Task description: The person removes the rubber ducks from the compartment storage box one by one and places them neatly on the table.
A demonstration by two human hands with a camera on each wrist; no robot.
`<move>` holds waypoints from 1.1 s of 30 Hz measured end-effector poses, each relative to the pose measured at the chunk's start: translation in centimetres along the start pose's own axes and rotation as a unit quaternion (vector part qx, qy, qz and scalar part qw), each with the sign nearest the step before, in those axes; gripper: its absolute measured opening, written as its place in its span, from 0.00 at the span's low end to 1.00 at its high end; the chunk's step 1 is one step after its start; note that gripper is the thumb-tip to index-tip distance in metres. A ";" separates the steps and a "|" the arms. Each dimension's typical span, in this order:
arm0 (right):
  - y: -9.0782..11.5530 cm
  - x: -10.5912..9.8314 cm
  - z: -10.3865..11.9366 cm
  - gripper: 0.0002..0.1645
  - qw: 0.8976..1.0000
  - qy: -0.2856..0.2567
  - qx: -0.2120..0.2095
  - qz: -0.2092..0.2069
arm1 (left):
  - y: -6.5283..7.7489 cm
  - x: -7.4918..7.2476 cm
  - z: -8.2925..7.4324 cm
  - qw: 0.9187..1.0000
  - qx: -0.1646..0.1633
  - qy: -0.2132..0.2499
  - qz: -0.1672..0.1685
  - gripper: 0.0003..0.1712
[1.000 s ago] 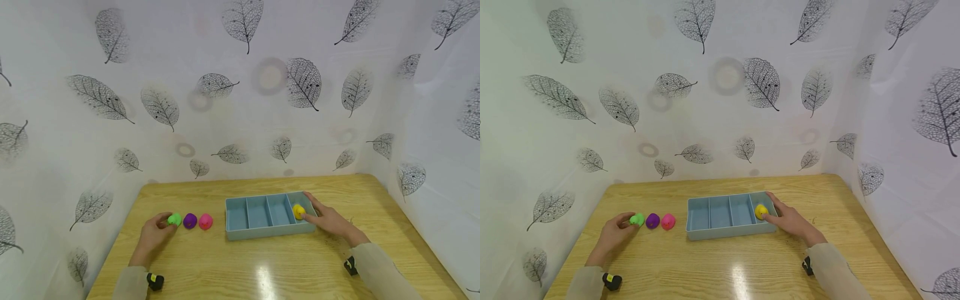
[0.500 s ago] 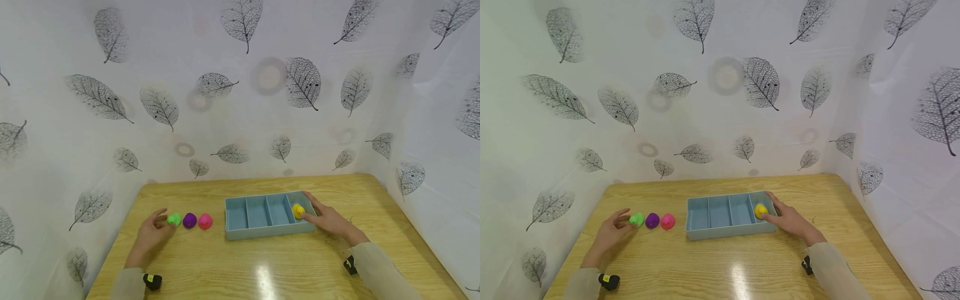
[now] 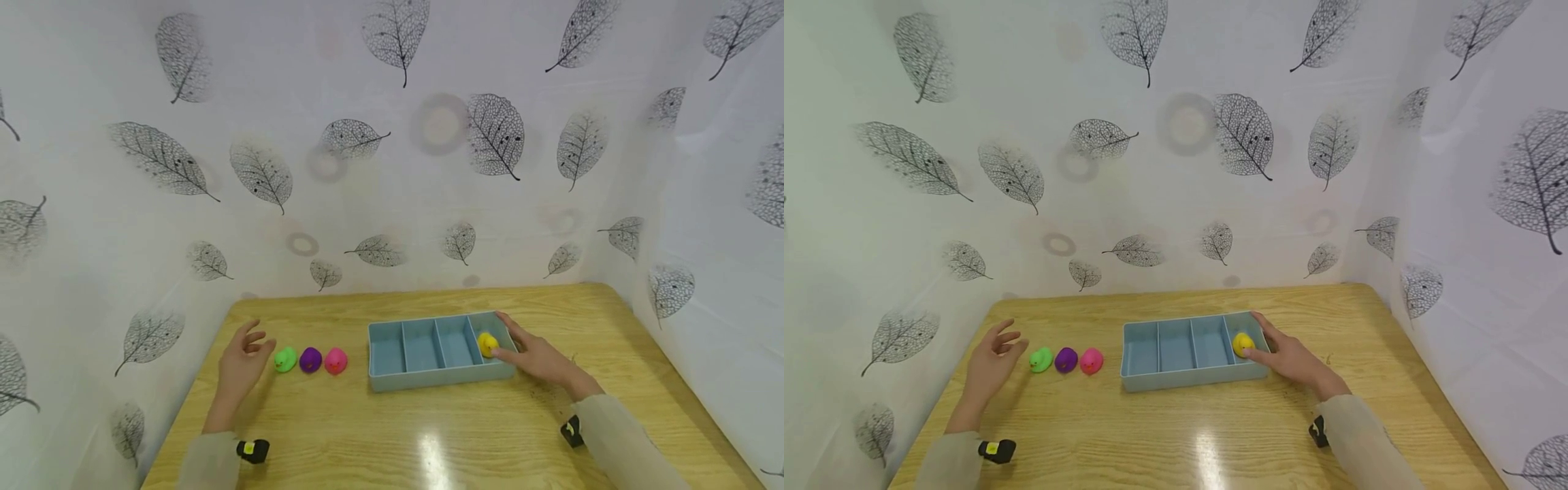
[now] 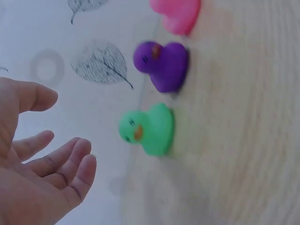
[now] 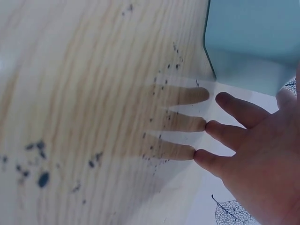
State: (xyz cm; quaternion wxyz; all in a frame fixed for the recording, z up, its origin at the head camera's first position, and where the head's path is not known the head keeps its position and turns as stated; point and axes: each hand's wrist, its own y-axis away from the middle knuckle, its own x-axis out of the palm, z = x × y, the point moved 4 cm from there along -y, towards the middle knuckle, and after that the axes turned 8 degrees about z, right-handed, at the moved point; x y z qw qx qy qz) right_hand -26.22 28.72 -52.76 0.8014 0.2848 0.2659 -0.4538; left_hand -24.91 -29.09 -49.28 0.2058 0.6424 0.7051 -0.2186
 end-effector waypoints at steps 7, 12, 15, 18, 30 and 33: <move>0.2 -0.5 0.1 0.59 0.998 0.053 -0.016 -0.005 | -0.4 1.3 -4.3 0.997 0.073 -0.013 0.006 0.33; 0.5 -0.8 0.4 0.64 0.998 0.062 -0.022 -0.005 | -0.5 2.7 -6.9 0.993 0.116 -0.007 0.016 0.31; 0.7 -0.8 0.3 0.63 0.998 0.064 -0.025 -0.008 | -0.4 4.1 -8.7 0.990 0.137 0.005 0.036 0.30; 0.7 -0.6 0.2 0.63 0.998 0.065 -0.024 -0.007 | -0.2 6.2 -10.7 0.985 0.152 0.030 0.074 0.29; 0.6 -0.4 0.3 0.61 0.998 0.040 -0.040 0.006 | -0.5 14.3 -16.1 0.960 0.198 0.070 0.188 0.25; 0.6 -0.3 0.2 0.61 0.999 0.033 -0.038 0.012 | -0.4 15.7 -16.6 0.955 0.200 0.075 0.206 0.25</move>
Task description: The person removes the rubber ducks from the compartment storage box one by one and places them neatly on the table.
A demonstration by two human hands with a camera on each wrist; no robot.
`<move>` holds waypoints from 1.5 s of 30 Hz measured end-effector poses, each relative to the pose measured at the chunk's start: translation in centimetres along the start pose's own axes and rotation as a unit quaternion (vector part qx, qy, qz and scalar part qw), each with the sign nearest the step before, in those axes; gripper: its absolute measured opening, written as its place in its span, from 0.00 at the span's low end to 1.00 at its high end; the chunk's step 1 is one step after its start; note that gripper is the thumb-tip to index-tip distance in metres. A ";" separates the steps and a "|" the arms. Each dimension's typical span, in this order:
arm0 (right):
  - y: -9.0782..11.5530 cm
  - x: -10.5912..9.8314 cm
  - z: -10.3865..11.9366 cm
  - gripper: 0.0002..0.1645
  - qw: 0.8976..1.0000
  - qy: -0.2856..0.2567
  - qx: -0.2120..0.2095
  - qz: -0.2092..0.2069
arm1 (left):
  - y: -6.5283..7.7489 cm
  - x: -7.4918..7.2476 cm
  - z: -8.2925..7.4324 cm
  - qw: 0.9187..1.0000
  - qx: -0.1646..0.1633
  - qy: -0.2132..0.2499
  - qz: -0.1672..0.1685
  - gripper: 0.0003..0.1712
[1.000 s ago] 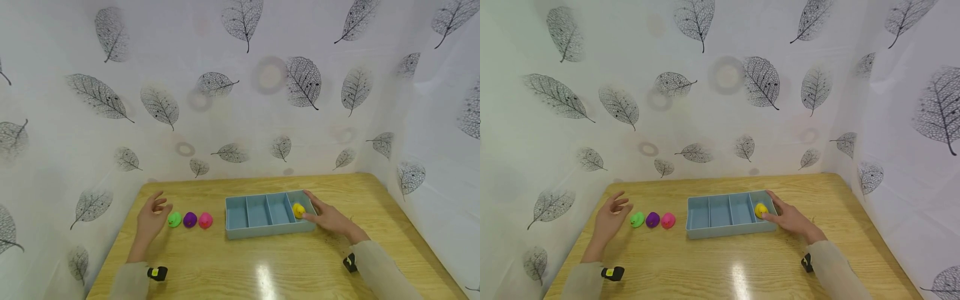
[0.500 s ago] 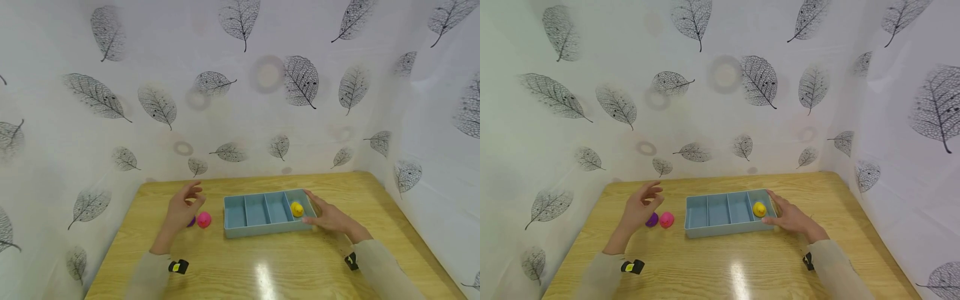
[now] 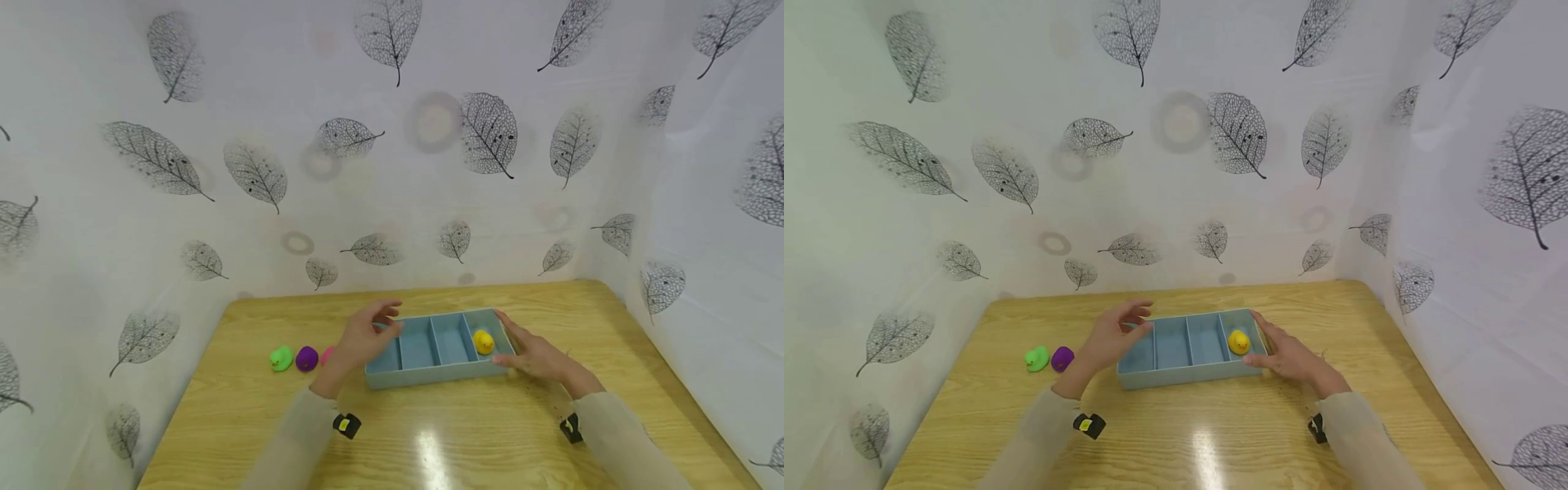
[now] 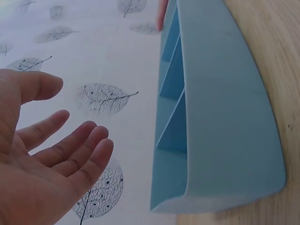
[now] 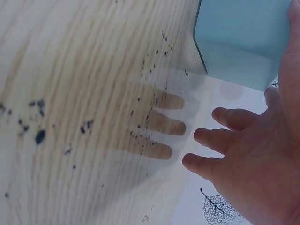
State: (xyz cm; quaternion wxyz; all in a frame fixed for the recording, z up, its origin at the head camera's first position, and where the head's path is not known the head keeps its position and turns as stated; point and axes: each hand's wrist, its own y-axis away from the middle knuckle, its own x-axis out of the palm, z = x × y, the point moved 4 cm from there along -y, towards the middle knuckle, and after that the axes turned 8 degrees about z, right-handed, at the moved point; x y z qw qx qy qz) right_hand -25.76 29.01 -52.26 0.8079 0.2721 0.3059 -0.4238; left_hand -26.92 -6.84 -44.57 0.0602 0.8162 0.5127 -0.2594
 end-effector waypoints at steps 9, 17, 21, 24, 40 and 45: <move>0.1 0.2 -0.2 0.61 0.999 -0.042 0.018 0.014 | -1.2 2.3 -0.5 0.999 0.021 0.000 0.039 0.25; 0.1 0.2 -0.3 0.61 0.999 -0.042 0.022 0.017 | -1.9 4.0 -0.7 0.998 0.017 -0.001 0.069 0.27; 0.2 0.2 -0.4 0.61 0.999 -0.042 0.025 0.020 | -2.1 4.7 -1.0 0.997 0.005 0.001 0.072 0.27; 0.2 0.2 -0.4 0.61 0.999 -0.040 0.028 0.021 | -2.3 5.1 -1.2 0.997 -0.001 -0.003 0.073 0.27; 0.0 0.1 -0.4 0.62 0.998 -0.019 0.048 0.018 | -4.1 7.9 -0.6 0.996 -0.010 -0.012 0.088 0.27; -0.1 0.1 -0.5 0.62 0.998 -0.017 0.059 0.018 | -4.5 9.0 -0.9 0.995 -0.009 -0.015 0.095 0.28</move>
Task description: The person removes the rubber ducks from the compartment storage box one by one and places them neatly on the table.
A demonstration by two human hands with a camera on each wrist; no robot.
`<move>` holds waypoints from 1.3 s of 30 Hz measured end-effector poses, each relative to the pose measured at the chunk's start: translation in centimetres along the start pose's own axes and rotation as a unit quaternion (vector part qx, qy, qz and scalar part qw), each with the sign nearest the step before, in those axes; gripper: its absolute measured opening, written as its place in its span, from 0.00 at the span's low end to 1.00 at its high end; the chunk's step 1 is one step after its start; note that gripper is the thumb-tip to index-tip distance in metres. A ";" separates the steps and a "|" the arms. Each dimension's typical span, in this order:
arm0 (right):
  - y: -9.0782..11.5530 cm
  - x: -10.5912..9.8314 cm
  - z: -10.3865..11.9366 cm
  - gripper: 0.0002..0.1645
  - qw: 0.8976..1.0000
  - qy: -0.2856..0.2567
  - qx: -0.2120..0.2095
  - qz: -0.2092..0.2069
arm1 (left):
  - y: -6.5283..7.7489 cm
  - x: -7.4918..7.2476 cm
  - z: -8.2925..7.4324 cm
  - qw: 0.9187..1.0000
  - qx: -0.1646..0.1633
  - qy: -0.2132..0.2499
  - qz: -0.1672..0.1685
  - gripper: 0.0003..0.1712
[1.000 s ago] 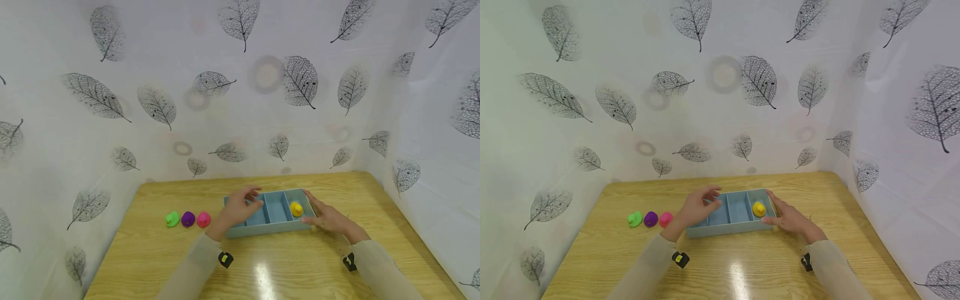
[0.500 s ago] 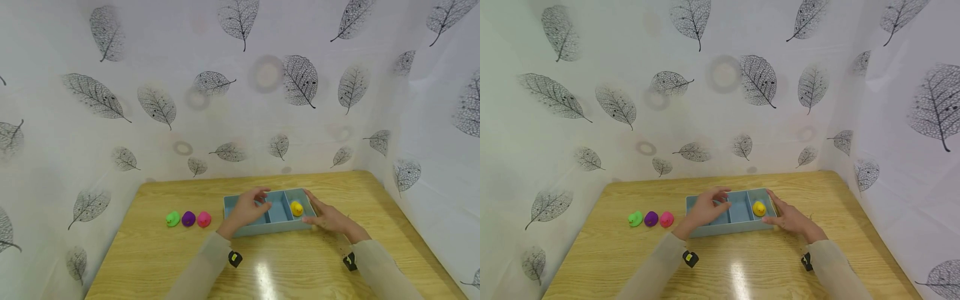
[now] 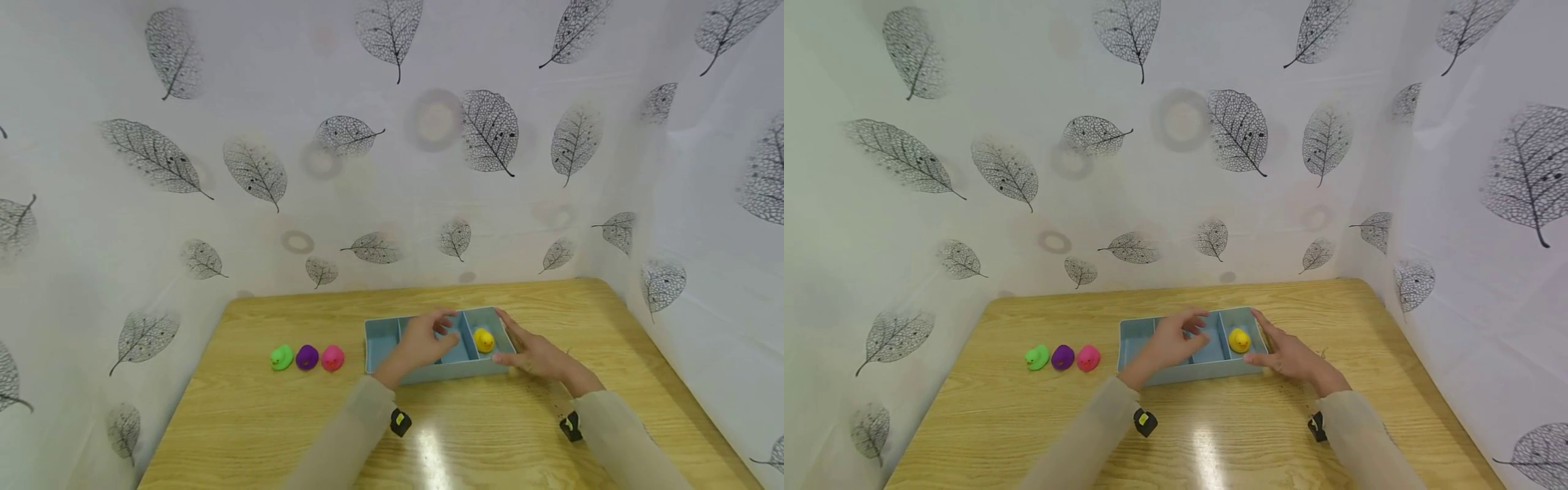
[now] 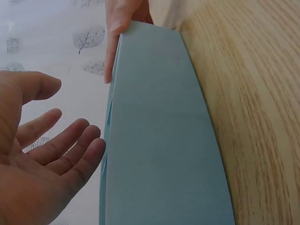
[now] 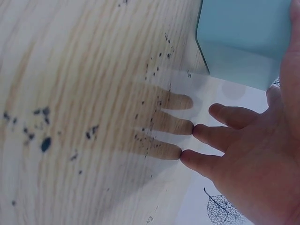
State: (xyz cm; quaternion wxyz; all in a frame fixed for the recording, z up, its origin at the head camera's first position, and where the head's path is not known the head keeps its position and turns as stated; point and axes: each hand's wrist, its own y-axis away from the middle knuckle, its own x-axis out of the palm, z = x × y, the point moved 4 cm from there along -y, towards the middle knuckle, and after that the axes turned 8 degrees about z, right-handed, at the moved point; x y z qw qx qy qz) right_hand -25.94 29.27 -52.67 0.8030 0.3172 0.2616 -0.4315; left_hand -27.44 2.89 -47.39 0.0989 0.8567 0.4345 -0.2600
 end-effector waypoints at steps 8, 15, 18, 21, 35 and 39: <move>-0.1 0.0 0.0 0.62 1.000 0.003 -0.003 0.004 | -0.9 1.1 -0.5 0.999 0.002 -0.033 0.007 0.27; -0.1 0.0 -0.1 0.62 1.000 -0.003 -0.001 0.008 | -1.3 1.5 -0.7 0.999 -0.019 -0.021 0.021 0.27; -0.1 0.0 -0.1 0.62 1.000 0.000 -0.002 0.007 | -1.6 1.7 -0.7 0.999 -0.022 -0.019 0.022 0.26; -0.1 0.0 -0.1 0.62 1.000 0.002 -0.007 0.006 | -2.0 2.0 -0.7 0.999 -0.022 -0.018 0.022 0.26; 0.1 -0.1 -0.1 0.62 1.000 0.014 -0.015 -0.001 | -3.7 2.8 -0.6 0.997 -0.037 -0.038 0.046 0.28; 0.1 -0.1 0.0 0.61 1.000 0.012 -0.018 -0.003 | -4.1 3.2 -0.6 0.996 -0.037 -0.053 0.057 0.29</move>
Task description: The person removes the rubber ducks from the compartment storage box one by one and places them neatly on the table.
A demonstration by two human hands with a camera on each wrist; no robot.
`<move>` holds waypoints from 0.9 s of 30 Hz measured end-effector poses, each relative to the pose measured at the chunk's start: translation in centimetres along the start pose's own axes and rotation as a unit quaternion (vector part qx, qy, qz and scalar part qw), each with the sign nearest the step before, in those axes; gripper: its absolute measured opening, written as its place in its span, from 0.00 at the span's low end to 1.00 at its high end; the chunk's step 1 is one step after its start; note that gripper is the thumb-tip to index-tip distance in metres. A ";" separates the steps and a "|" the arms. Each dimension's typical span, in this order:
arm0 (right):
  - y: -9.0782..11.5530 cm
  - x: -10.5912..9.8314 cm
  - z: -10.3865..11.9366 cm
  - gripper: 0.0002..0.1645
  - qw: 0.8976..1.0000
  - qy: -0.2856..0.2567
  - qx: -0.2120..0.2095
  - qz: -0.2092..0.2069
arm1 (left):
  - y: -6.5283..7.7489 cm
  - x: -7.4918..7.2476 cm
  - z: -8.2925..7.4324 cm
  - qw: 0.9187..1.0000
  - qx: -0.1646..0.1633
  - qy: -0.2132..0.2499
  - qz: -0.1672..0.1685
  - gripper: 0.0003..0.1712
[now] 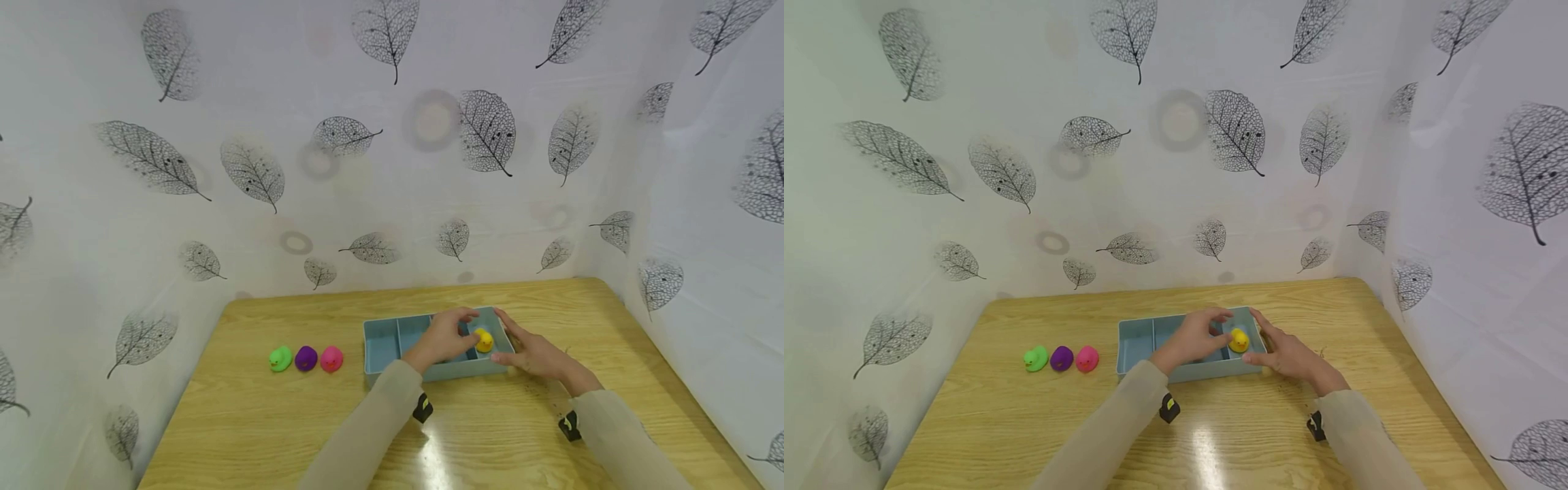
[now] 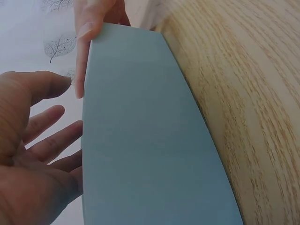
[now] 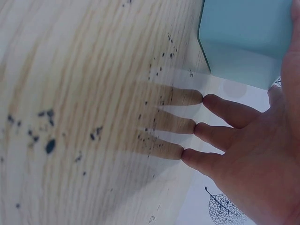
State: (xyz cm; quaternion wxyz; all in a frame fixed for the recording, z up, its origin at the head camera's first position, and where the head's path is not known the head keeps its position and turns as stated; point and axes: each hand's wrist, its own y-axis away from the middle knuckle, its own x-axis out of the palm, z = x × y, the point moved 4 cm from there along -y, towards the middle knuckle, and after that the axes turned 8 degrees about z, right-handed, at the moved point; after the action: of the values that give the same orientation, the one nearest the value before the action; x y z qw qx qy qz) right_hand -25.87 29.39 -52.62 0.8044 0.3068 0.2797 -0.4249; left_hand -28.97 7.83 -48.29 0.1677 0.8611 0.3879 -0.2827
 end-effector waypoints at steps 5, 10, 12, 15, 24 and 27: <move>0.2 0.0 0.1 0.61 1.000 -0.007 -0.006 0.004 | -0.5 0.5 -0.1 0.999 -0.002 -0.030 0.015 0.28; 0.3 0.0 0.3 0.62 1.000 -0.014 -0.006 0.007 | -1.0 0.9 0.1 0.999 -0.009 -0.046 0.017 0.28; 0.3 0.0 0.3 0.61 1.000 -0.015 -0.004 0.007 | -1.0 1.1 0.2 0.999 -0.014 -0.048 0.019 0.28; 0.3 0.1 0.2 0.61 1.000 -0.017 -0.002 0.009 | -1.2 1.1 0.3 0.998 -0.019 -0.056 0.020 0.28; 0.3 0.0 0.3 0.61 1.000 -0.026 -0.005 0.009 | -1.9 1.5 0.6 0.996 -0.016 -0.080 0.029 0.29; 0.4 0.0 0.3 0.61 0.999 -0.029 -0.008 0.010 | -2.1 1.6 0.5 0.995 -0.027 -0.087 0.028 0.30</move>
State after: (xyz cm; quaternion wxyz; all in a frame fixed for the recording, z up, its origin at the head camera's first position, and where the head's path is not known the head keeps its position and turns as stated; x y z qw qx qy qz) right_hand -25.49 29.37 -52.33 0.8188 0.2903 0.2565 -0.4237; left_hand -29.93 9.85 -49.87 0.2317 0.8391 0.3551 -0.3409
